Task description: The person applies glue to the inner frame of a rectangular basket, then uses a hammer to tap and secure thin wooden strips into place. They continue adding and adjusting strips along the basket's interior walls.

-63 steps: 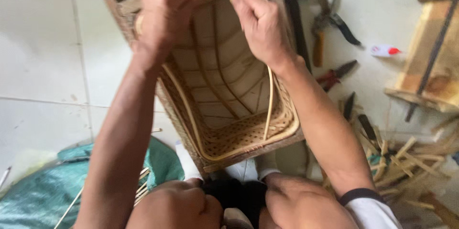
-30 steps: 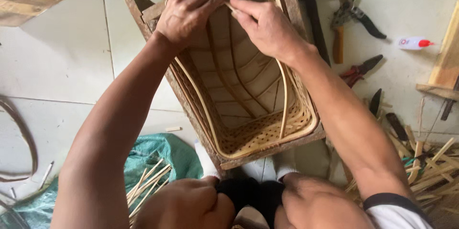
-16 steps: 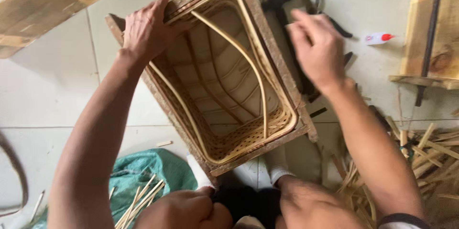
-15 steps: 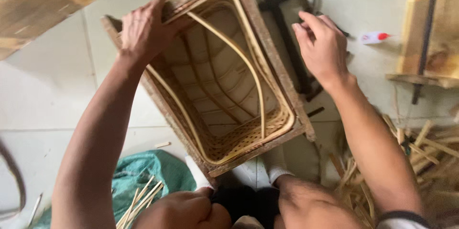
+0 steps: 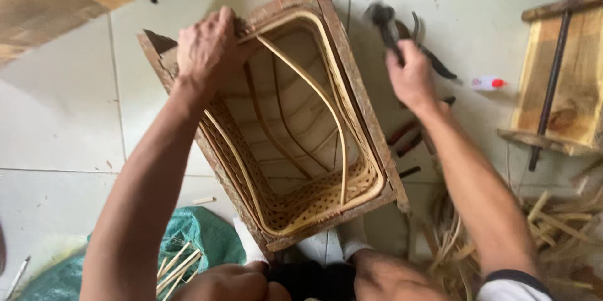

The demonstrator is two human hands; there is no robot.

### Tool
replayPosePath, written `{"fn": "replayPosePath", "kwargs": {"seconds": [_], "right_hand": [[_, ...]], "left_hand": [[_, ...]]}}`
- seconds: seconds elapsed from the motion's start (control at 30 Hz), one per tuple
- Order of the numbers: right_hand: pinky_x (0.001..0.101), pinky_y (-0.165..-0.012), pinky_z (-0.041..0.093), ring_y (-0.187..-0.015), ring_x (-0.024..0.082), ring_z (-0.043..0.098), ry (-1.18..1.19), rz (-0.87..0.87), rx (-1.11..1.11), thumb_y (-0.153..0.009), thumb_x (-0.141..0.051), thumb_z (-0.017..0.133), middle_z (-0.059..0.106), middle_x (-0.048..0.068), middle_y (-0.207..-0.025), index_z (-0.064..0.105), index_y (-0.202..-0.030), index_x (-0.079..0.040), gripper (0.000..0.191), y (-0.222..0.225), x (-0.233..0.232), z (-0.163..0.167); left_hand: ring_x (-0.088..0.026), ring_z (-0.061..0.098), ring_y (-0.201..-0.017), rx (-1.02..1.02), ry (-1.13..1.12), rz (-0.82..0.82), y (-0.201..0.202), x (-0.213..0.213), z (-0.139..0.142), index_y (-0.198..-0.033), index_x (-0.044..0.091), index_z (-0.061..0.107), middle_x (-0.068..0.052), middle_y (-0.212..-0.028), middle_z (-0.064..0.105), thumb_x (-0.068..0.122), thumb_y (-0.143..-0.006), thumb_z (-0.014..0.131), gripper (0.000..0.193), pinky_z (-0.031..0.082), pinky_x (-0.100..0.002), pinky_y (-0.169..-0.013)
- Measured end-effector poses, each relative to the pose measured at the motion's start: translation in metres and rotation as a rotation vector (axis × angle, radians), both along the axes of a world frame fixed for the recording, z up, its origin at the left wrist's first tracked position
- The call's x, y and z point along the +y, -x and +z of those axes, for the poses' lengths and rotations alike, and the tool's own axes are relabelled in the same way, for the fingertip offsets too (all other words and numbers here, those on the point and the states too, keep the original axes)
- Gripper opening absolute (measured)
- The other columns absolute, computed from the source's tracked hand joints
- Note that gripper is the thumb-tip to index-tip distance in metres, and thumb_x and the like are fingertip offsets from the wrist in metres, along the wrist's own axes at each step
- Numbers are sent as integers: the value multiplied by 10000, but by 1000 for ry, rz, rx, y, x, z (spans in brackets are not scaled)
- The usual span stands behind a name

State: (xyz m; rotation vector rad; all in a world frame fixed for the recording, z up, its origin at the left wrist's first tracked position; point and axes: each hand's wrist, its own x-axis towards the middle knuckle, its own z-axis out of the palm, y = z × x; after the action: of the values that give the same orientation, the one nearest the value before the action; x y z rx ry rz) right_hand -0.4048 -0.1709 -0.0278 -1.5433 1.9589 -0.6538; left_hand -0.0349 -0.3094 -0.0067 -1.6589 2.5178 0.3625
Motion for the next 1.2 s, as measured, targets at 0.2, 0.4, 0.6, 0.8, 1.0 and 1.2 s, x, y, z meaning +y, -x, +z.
{"fn": "replayPosePath", "kwargs": {"seconds": [0.2, 0.4, 0.6, 0.8, 1.0, 1.2], "right_hand": [[243, -357, 434, -468, 84, 538, 80, 160, -351, -1134, -168, 455, 589, 39, -699, 571, -1070, -16, 202, -39, -5, 84], [251, -324, 404, -427, 96, 491, 84, 319, -227, -1131, -176, 441, 556, 20, -651, 582, -1053, -26, 220, -57, -17, 70], [257, -342, 412, -453, 119, 501, 67, 312, -149, -1156, -202, 439, 551, 35, -635, 578, -1003, -23, 274, -50, -5, 73], [261, -345, 391, -405, 103, 487, 90, 429, -131, -1128, -158, 438, 564, 25, -639, 602, -1034, -4, 244, -78, -25, 100], [262, -317, 341, -366, 78, 399, 78, 593, -244, -1109, -163, 443, 526, 1, -591, 594, -1203, 15, 252, -149, -59, 108], [263, -274, 338, -372, 80, 390, 50, 579, -153, -1120, -185, 468, 503, -4, -590, 616, -1067, -4, 240, -158, -73, 97]], "left_hand": [[-194, 644, -656, 48, 45, -29, -2, -4, -14, -1079, 69, 599, -89, -855, 684, 487, -953, 664, 441, 511, -357, -502], [-202, 671, -719, 115, 232, -111, -8, -6, -21, -1087, 94, 584, -84, -919, 709, 441, -998, 708, 379, 518, -358, -514], [-228, 650, -771, 131, -8, -14, -11, -1, -12, -1119, 66, 575, -109, -948, 693, 466, -910, 784, 497, 520, -404, -584], [-289, 662, -833, 245, 189, -66, -50, 11, -2, -1101, 35, 578, -145, -954, 688, 465, -869, 834, 552, 521, -433, -654], [-314, 687, -914, 153, 131, 33, -54, 14, -13, -1062, 65, 572, -134, -1027, 680, 231, -944, 699, 240, 529, -477, -686], [-353, 685, -920, 246, 178, 44, -55, 15, -8, -1032, 51, 574, -147, -1010, 688, 244, -898, 719, 276, 530, -510, -689]]}}
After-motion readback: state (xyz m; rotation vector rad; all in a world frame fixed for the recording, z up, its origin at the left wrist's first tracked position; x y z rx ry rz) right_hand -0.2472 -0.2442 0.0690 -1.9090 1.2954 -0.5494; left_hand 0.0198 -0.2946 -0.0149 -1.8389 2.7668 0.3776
